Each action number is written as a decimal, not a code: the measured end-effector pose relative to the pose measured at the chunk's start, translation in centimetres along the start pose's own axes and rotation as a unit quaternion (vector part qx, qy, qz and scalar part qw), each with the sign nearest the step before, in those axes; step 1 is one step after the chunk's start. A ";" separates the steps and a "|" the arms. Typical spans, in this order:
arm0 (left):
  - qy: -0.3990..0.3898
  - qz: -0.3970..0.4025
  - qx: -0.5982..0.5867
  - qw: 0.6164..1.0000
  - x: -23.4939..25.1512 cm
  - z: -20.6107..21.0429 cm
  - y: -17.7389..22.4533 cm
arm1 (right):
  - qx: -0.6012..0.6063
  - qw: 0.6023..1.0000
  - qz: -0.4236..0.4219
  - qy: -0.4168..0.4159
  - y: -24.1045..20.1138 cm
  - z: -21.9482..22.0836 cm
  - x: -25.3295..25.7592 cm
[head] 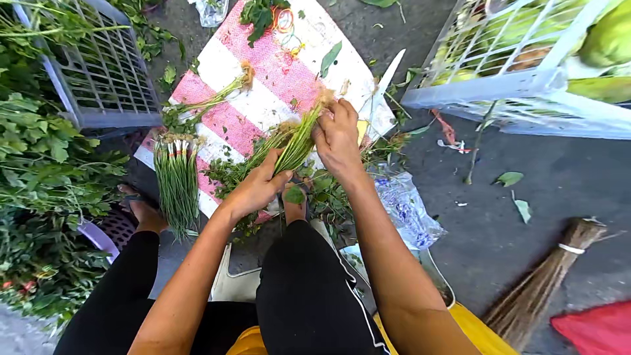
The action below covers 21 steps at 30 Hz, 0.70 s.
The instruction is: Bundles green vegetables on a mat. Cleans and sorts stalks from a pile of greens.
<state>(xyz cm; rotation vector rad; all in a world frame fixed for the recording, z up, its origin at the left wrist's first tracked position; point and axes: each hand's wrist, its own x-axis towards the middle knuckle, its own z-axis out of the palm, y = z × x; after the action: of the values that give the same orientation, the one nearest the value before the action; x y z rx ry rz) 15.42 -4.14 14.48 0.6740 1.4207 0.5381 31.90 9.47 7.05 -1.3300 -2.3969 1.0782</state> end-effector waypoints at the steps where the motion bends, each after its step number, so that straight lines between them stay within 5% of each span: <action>1: 0.007 0.009 0.035 0.999 -0.2 0.0 0.0 | -0.017 1.000 0.009 0.012 0.2 -0.1 0.2; 4: 0.050 0.018 0.238 0.970 -1.3 -0.1 0.4 | -0.058 0.990 0.123 0.036 3.1 -1.8 0.4; 7: 0.104 0.004 0.430 0.897 -1.5 0.8 0.3 | -0.091 0.960 0.262 0.026 6.2 -4.0 -0.9; 10: 0.115 0.001 0.528 0.842 -0.8 1.2 0.1 | -0.027 0.988 0.140 0.064 4.5 -4.0 -3.7; 15: 0.095 0.018 0.560 0.823 -0.7 1.7 1.4 | 0.012 0.990 -0.124 0.073 -0.7 -0.4 -4.8; 21: 0.093 0.038 0.531 0.841 -1.6 0.6 1.5 | -0.010 0.988 -0.141 0.055 0.1 0.5 -3.7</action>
<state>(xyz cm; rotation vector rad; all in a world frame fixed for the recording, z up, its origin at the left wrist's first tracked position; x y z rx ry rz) 15.94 -4.27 16.65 1.5921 1.8466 -0.2097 33.89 6.27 7.30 -0.9880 -2.4244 0.8825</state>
